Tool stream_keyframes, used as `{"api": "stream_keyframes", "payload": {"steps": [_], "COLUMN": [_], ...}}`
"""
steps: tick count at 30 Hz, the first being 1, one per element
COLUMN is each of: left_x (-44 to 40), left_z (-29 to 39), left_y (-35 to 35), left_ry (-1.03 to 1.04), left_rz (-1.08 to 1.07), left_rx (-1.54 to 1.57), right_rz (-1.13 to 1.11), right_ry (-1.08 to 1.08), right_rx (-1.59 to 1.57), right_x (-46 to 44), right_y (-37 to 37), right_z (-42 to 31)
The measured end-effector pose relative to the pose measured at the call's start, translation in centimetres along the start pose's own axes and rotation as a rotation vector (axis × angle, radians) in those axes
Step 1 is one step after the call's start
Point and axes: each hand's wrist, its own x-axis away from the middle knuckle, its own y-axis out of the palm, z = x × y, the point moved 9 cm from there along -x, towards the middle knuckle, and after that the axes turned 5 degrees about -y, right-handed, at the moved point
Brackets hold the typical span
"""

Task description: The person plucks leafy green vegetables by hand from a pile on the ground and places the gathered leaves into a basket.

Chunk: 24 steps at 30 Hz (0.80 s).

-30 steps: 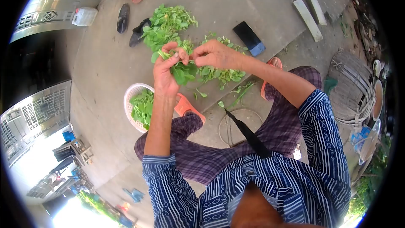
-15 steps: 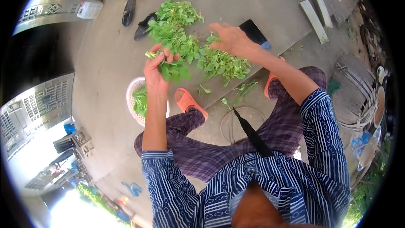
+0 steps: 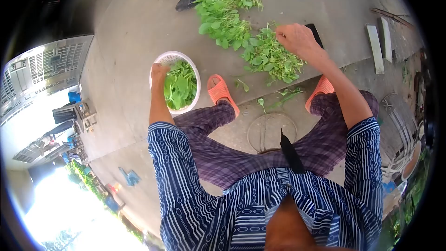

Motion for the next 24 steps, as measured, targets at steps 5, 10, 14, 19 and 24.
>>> {"api": "stream_keyframes", "payload": {"steps": [5, 10, 14, 19, 24], "left_x": [-0.1, -1.7, 0.4, 2.8, 1.8], "left_z": [-1.1, -1.5, -0.7, -0.1, 2.2], "left_y": [-0.9, -1.3, -1.3, -4.0, -4.7], "left_ry": [-0.109, 0.076, -0.012, 0.011, 0.114], "left_rz": [-0.119, -0.121, -0.128, 0.379, 0.376], "left_rx": [0.121, -0.186, -0.285, -0.624, -0.65], "right_rz": [0.015, -0.077, 0.014, -0.028, 0.017], "right_ry": [-0.071, -0.077, -0.141, -0.131, -0.187], "right_rx": [0.028, 0.039, 0.055, 0.05, 0.115], "right_x": [0.0, -0.3, 0.0, -0.1, -0.2], "right_y": [0.5, 1.3, 0.8, 1.4, 1.1], "right_z": [-0.6, -1.0, -1.7, -1.6, -1.9]}}
